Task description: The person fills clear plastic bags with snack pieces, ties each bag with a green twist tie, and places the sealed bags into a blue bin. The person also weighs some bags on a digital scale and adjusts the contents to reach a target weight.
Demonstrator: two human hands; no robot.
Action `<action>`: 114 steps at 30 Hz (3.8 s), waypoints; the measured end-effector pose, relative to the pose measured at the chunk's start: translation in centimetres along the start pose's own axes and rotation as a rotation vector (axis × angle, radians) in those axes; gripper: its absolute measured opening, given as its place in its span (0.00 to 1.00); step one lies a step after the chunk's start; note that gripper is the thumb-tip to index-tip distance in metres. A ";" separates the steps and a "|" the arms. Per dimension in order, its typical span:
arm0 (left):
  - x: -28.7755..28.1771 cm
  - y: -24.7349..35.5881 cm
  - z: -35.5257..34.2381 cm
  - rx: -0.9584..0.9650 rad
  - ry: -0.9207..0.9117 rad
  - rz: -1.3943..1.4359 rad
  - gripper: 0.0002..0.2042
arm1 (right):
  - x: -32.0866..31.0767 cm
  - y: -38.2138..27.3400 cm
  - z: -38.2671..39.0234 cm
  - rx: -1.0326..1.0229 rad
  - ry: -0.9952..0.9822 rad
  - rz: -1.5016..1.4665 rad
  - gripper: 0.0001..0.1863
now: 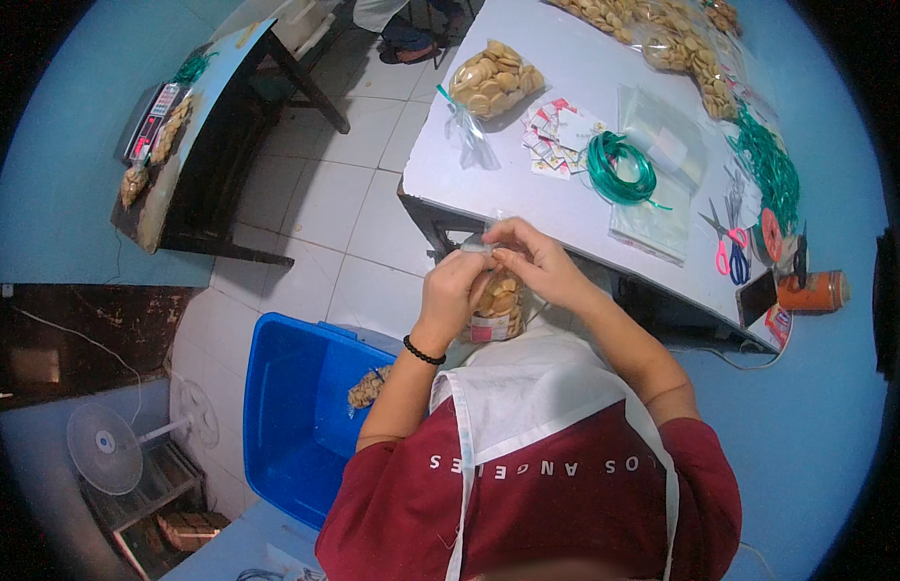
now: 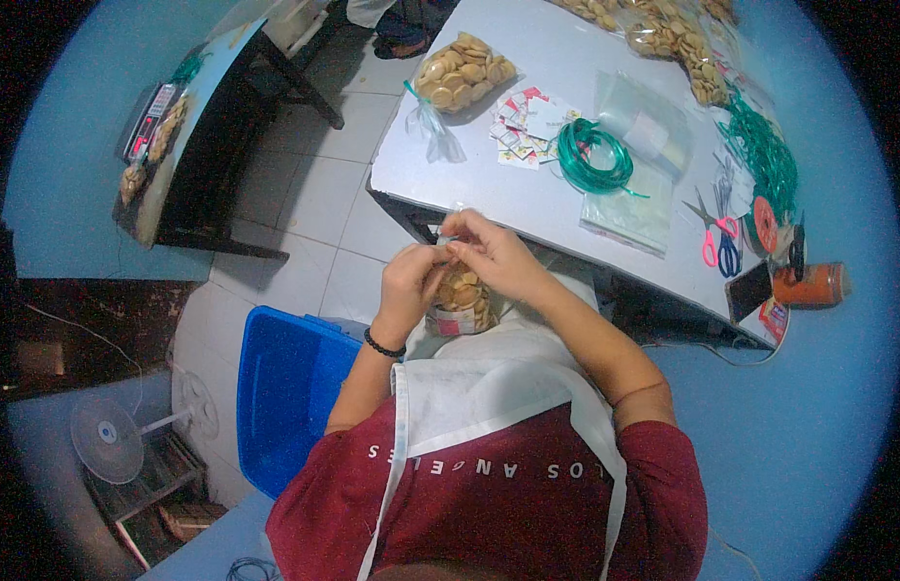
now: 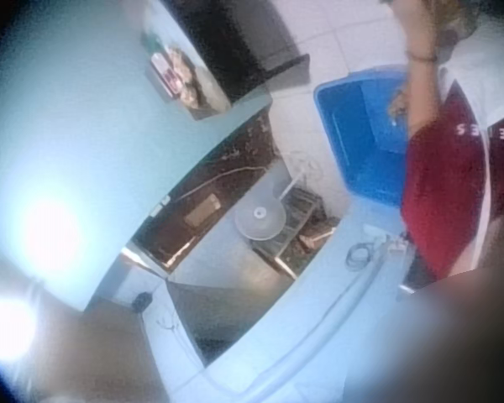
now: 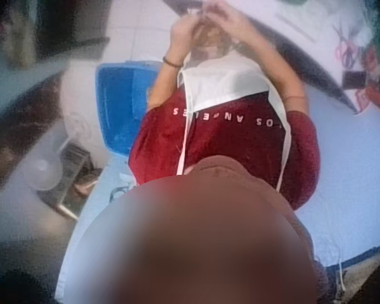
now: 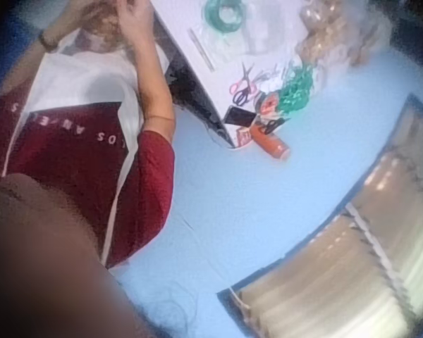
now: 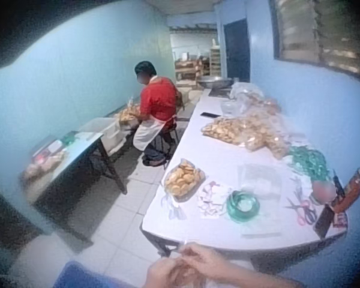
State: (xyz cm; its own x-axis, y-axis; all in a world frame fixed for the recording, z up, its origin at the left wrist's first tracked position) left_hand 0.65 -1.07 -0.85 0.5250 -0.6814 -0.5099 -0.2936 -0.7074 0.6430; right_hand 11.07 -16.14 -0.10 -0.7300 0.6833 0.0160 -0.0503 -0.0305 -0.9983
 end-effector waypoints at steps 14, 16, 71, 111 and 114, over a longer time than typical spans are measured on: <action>-0.4 0.0 -1.8 0.149 0.131 -0.104 0.09 | 0.4 0.0 -0.4 -0.041 0.007 0.213 0.09; -0.3 0.1 -1.7 0.130 0.150 -0.095 0.09 | 0.4 0.8 -0.4 -0.032 0.043 0.280 0.10; -2.3 -3.1 2.5 -0.325 0.070 0.145 0.06 | -0.9 3.5 0.7 -0.237 0.174 0.510 0.07; -20.2 -6.7 9.8 -0.629 0.923 -0.207 0.11 | -8.5 6.5 -4.2 -0.199 0.486 0.217 0.04; -21.2 -9.5 16.7 -0.692 0.897 -0.605 0.10 | -8.5 7.0 -4.4 -0.216 0.434 0.218 0.04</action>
State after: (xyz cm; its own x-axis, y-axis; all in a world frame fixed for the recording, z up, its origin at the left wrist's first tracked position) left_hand -21.02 17.01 -5.69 0.8594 0.2675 -0.4357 0.5111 -0.4296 0.7444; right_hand 19.93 -18.93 -7.50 -0.3560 0.9185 -0.1722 0.2455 -0.0859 -0.9656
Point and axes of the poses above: each hand's wrist, its own z-axis away from the middle knuckle, its own x-axis out of the palm, y = z × x, the point moved 1 cm from there along -z, towards the middle knuckle, and after that the axes turned 7 degrees about y, right-handed, at the moved point
